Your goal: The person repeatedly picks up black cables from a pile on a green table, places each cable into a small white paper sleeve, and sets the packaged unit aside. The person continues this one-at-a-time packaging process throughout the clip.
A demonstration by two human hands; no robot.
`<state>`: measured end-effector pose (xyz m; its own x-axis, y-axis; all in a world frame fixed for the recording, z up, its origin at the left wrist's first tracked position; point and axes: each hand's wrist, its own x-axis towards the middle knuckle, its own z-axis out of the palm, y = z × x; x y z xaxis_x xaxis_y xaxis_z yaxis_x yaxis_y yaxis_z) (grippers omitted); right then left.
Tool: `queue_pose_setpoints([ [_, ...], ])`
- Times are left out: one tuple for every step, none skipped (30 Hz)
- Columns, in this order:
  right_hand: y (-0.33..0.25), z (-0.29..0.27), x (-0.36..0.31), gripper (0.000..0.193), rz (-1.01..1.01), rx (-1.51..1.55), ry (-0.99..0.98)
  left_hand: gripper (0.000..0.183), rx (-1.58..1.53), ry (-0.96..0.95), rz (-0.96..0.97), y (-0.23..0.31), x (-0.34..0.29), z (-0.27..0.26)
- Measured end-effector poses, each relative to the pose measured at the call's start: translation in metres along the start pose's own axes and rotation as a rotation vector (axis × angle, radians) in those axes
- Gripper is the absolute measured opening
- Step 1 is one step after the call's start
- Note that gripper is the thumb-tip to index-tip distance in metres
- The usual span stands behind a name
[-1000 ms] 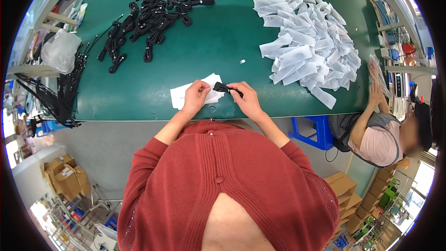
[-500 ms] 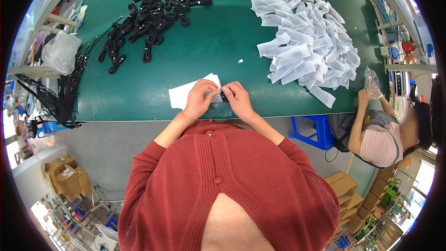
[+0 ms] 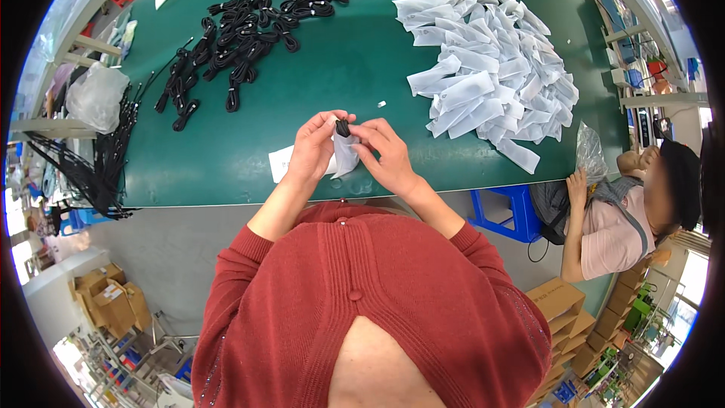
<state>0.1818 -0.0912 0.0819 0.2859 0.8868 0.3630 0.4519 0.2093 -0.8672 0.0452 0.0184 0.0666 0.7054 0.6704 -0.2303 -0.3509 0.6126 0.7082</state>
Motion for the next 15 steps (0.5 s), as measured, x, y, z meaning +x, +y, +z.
queue_pose_setpoints([
  [0.001,-0.001,0.0,0.023,0.004,-0.044,-0.024,0.019,-0.014,0.009,-0.018,-0.001,-0.001,0.001],
  [0.003,-0.002,0.0,0.02,0.008,-0.089,-0.048,0.02,-0.028,0.018,-0.036,-0.001,-0.002,0.002],
  [0.004,-0.002,0.001,0.016,0.01,-0.132,-0.071,0.02,-0.04,0.027,-0.053,-0.001,-0.002,0.003],
  [0.003,-0.003,0.001,0.014,-0.037,-0.144,-0.057,0.021,-0.032,-0.015,-0.082,-0.002,-0.001,0.001],
  [0.0,-0.005,0.003,0.013,-0.084,-0.156,-0.044,0.022,-0.025,-0.058,-0.111,-0.004,0.0,-0.003],
  [-0.003,-0.007,0.005,0.012,-0.131,-0.166,-0.033,0.023,-0.018,-0.097,-0.138,-0.007,0.001,-0.007],
  [-0.007,-0.013,0.008,0.011,-0.14,-0.211,-0.053,0.025,-0.006,-0.122,-0.171,-0.009,0.001,-0.011],
  [-0.012,-0.021,0.011,0.011,-0.148,-0.256,-0.073,0.028,0.006,-0.147,-0.204,-0.011,0.0,-0.015],
  [-0.014,-0.029,0.013,0.01,-0.154,-0.304,-0.092,0.03,0.015,-0.174,-0.239,-0.012,-0.001,-0.015],
  [-0.015,-0.033,0.013,0.01,-0.139,-0.352,-0.13,0.045,0.041,-0.208,-0.249,-0.014,-0.004,-0.013],
  [-0.014,-0.036,0.014,0.01,-0.123,-0.4,-0.168,0.048,0.129,-0.214,-0.247,-0.018,-0.008,-0.011],
  [-0.014,-0.039,0.015,0.01,-0.11,-0.449,-0.205,0.051,0.219,-0.222,-0.242,-0.021,-0.012,-0.008],
  [-0.014,-0.042,0.016,0.01,-0.075,-0.415,-0.218,0.055,0.308,-0.229,-0.236,-0.024,-0.012,-0.007],
  [-0.014,-0.045,0.017,0.009,-0.04,-0.381,-0.23,0.063,0.307,-0.297,-0.236,-0.036,-0.008,-0.02],
  [-0.013,-0.047,0.018,0.009,-0.004,-0.347,-0.243,0.063,0.344,-0.305,-0.231,-0.036,-0.007,-0.019],
])
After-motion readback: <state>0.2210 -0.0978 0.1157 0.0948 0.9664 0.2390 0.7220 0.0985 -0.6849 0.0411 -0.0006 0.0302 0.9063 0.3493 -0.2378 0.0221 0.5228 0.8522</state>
